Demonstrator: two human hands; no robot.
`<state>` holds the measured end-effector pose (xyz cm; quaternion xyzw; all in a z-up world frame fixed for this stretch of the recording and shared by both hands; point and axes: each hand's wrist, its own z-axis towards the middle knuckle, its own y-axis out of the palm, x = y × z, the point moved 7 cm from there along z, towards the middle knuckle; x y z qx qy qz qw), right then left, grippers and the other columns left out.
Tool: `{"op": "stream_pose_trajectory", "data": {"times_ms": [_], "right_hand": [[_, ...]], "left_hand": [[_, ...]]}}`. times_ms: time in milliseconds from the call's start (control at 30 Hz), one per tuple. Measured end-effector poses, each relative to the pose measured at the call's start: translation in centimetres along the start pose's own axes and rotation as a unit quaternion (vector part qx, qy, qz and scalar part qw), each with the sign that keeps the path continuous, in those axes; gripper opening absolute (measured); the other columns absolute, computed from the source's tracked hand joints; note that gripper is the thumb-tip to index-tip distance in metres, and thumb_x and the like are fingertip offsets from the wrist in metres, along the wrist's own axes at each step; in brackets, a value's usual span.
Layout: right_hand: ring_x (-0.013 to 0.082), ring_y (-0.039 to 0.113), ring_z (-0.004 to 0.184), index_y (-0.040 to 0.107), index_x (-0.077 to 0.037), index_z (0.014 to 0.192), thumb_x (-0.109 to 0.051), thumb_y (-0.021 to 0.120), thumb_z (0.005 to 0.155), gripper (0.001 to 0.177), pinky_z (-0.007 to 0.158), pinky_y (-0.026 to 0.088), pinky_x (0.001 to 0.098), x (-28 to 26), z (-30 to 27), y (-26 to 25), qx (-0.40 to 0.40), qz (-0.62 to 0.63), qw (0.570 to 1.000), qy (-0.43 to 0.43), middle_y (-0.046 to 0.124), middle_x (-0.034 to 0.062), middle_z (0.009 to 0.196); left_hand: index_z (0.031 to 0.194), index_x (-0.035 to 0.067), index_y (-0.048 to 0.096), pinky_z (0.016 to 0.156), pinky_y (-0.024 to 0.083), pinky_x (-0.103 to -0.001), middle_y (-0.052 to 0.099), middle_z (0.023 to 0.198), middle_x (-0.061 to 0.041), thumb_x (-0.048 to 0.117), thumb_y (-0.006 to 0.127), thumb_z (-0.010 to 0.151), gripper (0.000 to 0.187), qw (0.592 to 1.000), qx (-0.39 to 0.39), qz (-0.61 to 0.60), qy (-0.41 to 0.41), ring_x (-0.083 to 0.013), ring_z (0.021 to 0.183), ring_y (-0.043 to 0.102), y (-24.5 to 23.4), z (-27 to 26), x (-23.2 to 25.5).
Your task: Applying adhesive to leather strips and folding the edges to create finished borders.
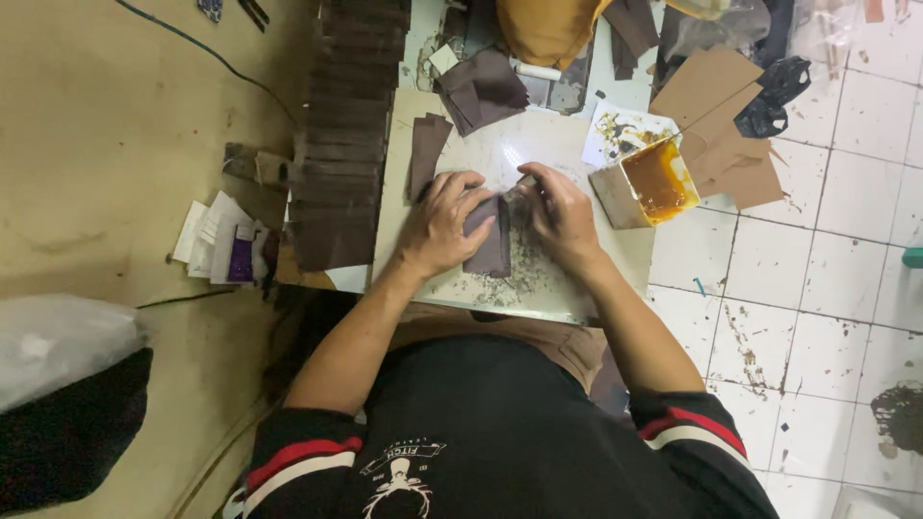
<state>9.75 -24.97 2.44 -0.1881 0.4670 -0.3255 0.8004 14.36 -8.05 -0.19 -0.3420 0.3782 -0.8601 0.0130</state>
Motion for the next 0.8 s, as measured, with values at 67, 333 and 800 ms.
{"op": "stream_pose_trajectory", "data": {"times_ms": [67,333,800], "right_hand": [[0.0357,0.071,0.085,0.068,-0.004,0.124,-0.006,0.07,0.099,0.026,0.076,0.057,0.0442,0.8,-0.4,1.1,-0.002,-0.017,1.0,-0.006,0.073,0.0148,0.112],[0.0334,0.07,0.09,0.068,-0.006,0.126,-0.002,0.069,0.095,0.031,0.082,0.056,0.0447,0.4,-2.7,1.9,-0.052,-0.079,0.995,-0.021,0.072,0.0116,0.108],[0.0301,0.067,0.087,0.069,-0.006,0.123,-0.009,0.061,0.096,0.028,0.08,0.053,0.0401,-4.9,-7.1,0.7,-0.115,-0.114,0.981,-0.108,0.068,0.0113,0.095]], "left_hand": [[0.113,0.008,0.069,0.099,0.05,-0.045,0.06,0.115,-0.012,0.018,0.08,0.083,0.034,1.0,-0.004,0.006,-0.003,-0.0342,0.112,0.062,-0.2,0.1,0.1],[0.113,0.007,0.068,0.099,0.05,-0.046,0.06,0.116,-0.012,0.017,0.081,0.084,0.033,1.0,-0.008,0.006,0.0,-0.0353,0.113,0.061,0.4,-0.3,-0.5],[0.111,0.008,0.067,0.1,0.048,-0.046,0.059,0.115,-0.012,0.016,0.08,0.085,0.03,1.0,-0.016,-0.002,-0.015,-0.0364,0.114,0.059,0.8,-0.1,-0.8]]}}
